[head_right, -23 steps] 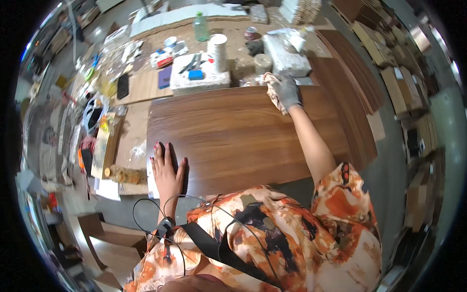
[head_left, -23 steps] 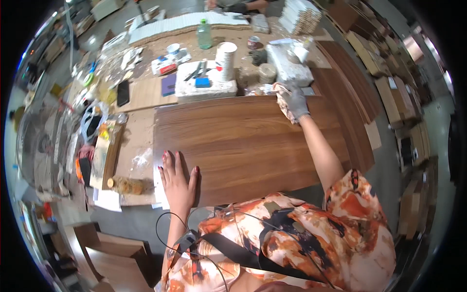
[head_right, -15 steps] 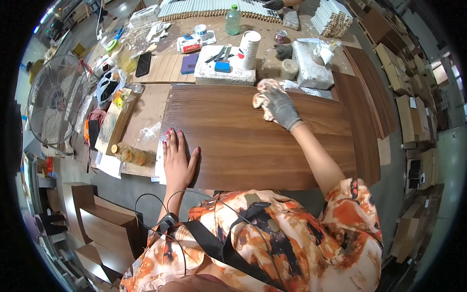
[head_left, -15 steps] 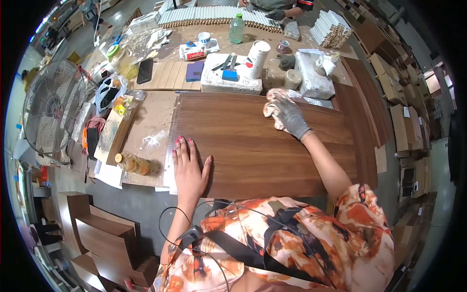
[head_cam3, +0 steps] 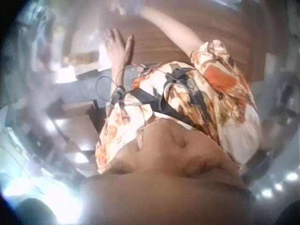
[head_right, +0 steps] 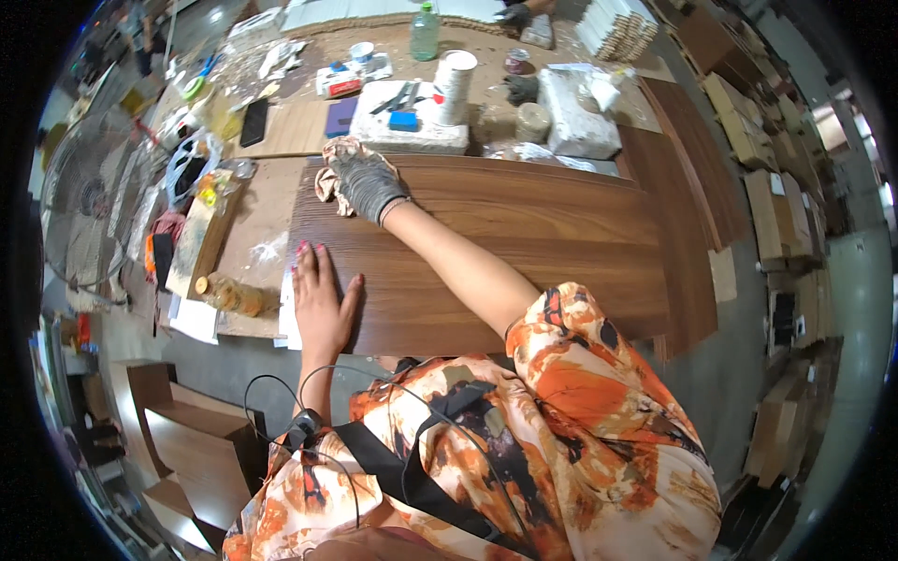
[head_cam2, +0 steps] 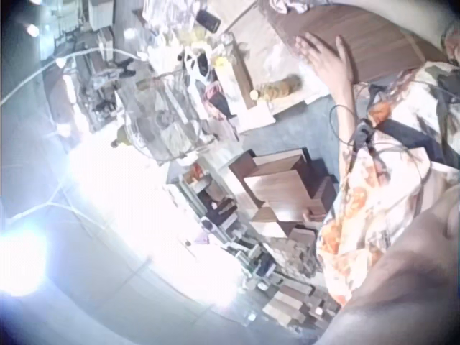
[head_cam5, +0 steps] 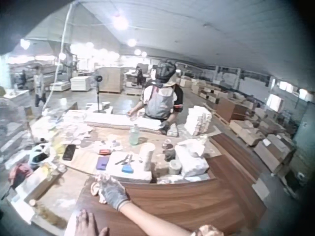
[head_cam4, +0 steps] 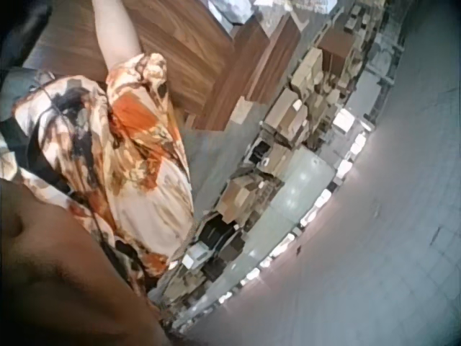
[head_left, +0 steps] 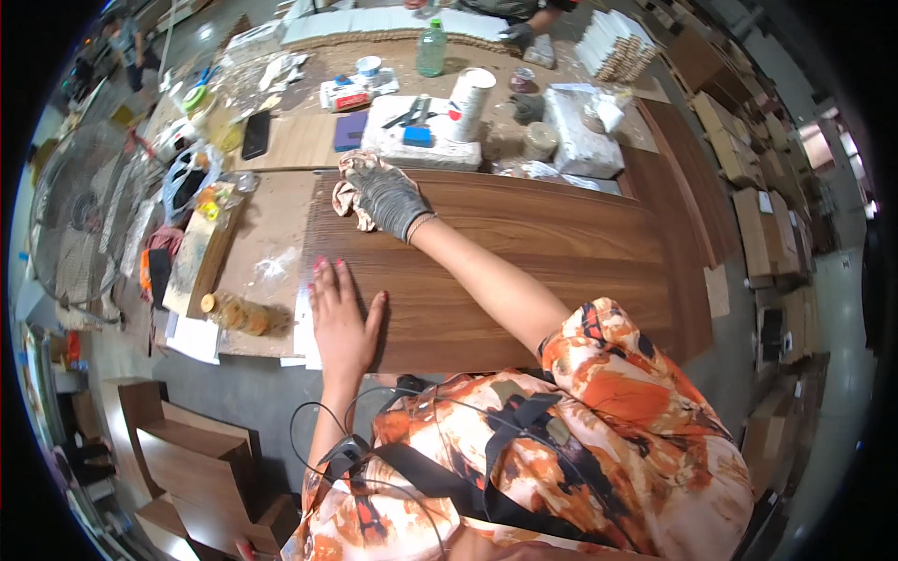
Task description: The person wipes down wood panels with a cloth and liquid from a bottle, applies a blue block to the edges, and moves the panels into a stack.
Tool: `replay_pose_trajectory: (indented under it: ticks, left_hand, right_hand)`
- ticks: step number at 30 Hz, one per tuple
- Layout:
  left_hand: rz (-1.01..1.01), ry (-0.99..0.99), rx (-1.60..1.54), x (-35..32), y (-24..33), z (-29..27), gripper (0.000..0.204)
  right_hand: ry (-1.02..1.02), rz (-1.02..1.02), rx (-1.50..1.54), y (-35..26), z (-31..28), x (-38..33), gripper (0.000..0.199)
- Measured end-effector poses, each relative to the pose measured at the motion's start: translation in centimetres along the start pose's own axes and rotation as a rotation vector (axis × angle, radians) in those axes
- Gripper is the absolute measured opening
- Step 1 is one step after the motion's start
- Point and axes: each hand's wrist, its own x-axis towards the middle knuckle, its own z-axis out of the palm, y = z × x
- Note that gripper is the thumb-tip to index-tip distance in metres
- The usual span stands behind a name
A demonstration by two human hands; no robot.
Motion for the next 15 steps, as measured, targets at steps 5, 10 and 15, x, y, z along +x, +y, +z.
replay_pose_trajectory:
  ticks: [5,10,15]
  left_hand:
    - [-0.033,-0.040,0.050,-0.5,0.2,-0.5,0.079]
    - [-0.023,-0.053,0.081,-0.5,0.4,-0.2,0.079]
    - [-0.022,-0.044,0.070,-0.7,0.9,-0.3,0.078]
  right_hand:
    - [0.171,0.248,0.372,5.6,-7.9,-8.6,0.034]
    - [0.414,0.489,0.552,19.5,-11.0,-20.1,0.030]
    - [0.353,0.583,0.579,24.7,-11.8,-24.3,0.036]
